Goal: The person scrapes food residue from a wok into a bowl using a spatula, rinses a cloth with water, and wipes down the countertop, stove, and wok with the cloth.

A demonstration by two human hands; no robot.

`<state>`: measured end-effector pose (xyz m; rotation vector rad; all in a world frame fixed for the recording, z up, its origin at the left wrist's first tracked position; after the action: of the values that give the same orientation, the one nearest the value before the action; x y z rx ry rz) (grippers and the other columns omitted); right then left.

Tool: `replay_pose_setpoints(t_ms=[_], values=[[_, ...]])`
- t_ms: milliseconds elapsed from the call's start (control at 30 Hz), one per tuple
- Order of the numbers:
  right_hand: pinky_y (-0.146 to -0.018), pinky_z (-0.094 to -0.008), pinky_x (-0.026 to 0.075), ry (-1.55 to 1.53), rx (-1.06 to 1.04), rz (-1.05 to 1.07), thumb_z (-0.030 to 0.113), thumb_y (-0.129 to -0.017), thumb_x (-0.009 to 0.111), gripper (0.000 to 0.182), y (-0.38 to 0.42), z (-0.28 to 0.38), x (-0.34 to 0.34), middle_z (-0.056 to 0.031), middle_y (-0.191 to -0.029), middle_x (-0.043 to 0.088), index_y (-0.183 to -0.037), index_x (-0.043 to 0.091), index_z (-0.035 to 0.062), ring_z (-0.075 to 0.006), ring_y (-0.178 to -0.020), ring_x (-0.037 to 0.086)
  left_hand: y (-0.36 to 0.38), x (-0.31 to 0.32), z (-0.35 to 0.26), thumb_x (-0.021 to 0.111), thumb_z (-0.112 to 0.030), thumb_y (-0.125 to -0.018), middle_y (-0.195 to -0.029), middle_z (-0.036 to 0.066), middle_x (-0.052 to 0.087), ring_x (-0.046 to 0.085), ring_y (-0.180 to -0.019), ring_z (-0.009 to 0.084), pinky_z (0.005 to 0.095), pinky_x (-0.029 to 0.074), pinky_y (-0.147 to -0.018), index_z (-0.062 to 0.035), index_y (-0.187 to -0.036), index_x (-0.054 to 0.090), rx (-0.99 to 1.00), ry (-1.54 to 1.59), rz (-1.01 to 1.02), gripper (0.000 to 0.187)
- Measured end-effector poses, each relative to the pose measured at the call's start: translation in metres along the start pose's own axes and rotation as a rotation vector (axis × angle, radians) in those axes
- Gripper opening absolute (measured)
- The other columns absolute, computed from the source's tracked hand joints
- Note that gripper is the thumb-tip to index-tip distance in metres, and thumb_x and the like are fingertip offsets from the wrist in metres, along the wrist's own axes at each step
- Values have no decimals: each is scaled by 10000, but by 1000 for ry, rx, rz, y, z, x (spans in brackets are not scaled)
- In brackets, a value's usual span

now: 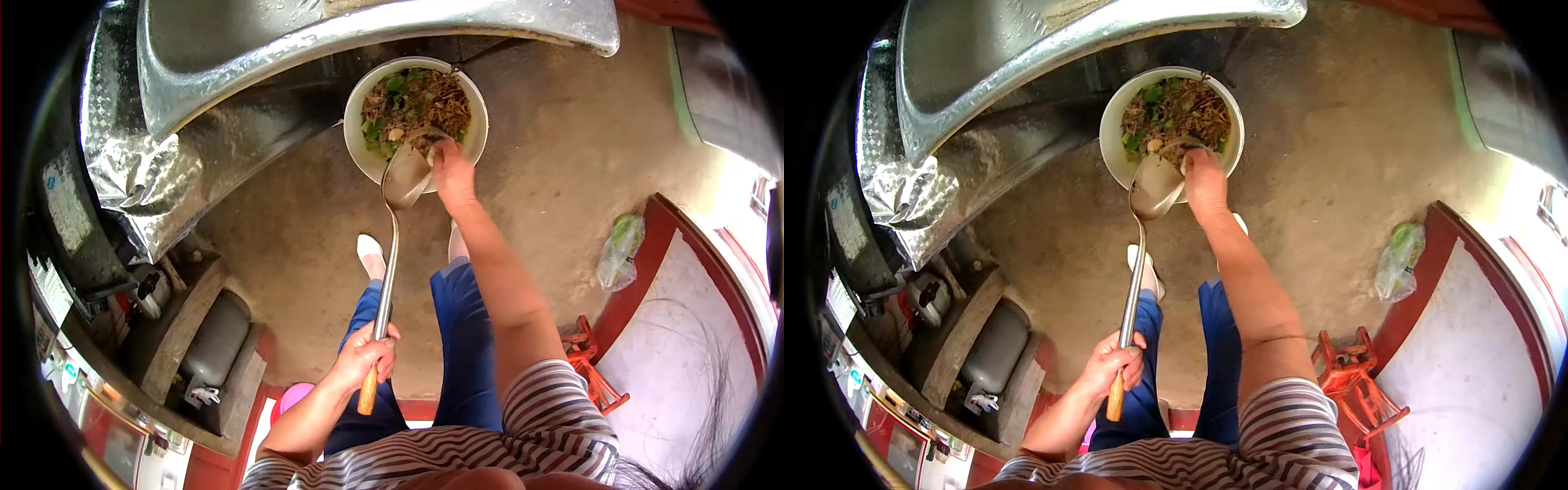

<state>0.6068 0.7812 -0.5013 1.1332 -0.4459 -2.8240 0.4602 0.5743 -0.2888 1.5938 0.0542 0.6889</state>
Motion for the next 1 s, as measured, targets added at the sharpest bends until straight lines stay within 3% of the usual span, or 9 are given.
replay_pose_setpoints(t_ms=[100,167,300,500,567,767,833,867,1000], values=[[-692,-415,490,-34,16,2,34,-782,527,191,15,17,-25,-151,-924,570,-962,581,67,-357,-791,577,-1,-4,-3,444,-76,-882,-508,52,424,404,-361,154,274,328,-361,-29,-980,481,4,42,3,114],[-678,-390,501,-127,-198,-21,18,-767,552,209,32,41,-36,-140,-902,566,-961,582,88,-345,-769,585,-4,-2,-5,442,-86,-885,-509,47,421,411,-367,152,272,330,-364,-29,-979,482,11,76,7,117],[-656,-361,501,-249,-279,220,40,-768,582,201,56,79,-24,-90,-845,539,-958,554,97,-309,-776,591,-8,8,1,456,-79,-865,-506,42,418,397,-355,150,285,342,-352,-32,-964,467,-45,33,-5,110],[-682,-394,485,-284,-275,67,40,-787,542,157,22,58,-15,-132,-905,559,-939,563,71,-331,-785,581,-2,19,14,452,-61,-857,-517,46,431,404,-355,158,287,349,-347,-24,-974,452,-112,17,10,123],[-686,-405,482,-164,-16,35,38,-788,527,167,9,20,-6,-164,-915,565,-950,564,47,-340,-794,581,3,12,17,453,-56,-860,-512,46,428,407,-359,153,277,354,-351,-17,-980,444,-106,15,5,127],[-700,-320,484,-359,289,2,41,-790,551,171,15,-31,-22,-116,-881,613,-952,608,36,-229,-762,616,14,-17,-16,499,-142,-892,-530,-7,437,423,-408,87,231,362,-387,-39,-980,481,161,-564,-285,136],[-690,-303,484,-498,351,69,33,-790,557,180,18,-37,-35,-105,-871,611,-962,609,33,-198,-746,608,21,-36,-28,574,-142,-841,-559,29,504,512,-463,117,284,431,-444,-52,-989,477,341,-1049,-487,199],[-681,-287,485,-636,425,134,25,-789,562,188,23,-38,-35,-93,-861,608,-971,610,31,-167,-730,600,22,-49,-23,583,-141,-831,-574,41,526,540,-492,130,302,442,-464,-51,-987,471,298,-1013,-523,212],[-647,-265,484,-551,131,116,-3,-778,574,200,36,2,-60,-78,-911,582,-966,612,53,-141,-703,578,19,-68,-26,612,-141,-801,-610,119,565,597,-561,287,385,453,-516,-79,-979,459,234,-1086,-601,242]])
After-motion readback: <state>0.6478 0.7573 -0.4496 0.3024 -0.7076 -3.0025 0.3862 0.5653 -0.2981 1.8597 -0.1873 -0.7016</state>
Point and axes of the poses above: each hand's wrist, its own y-axis away from the middle knuckle, its own x-axis out of the palm, z = x × y, the point moved 7 cm from there along -y, towards the middle knuckle
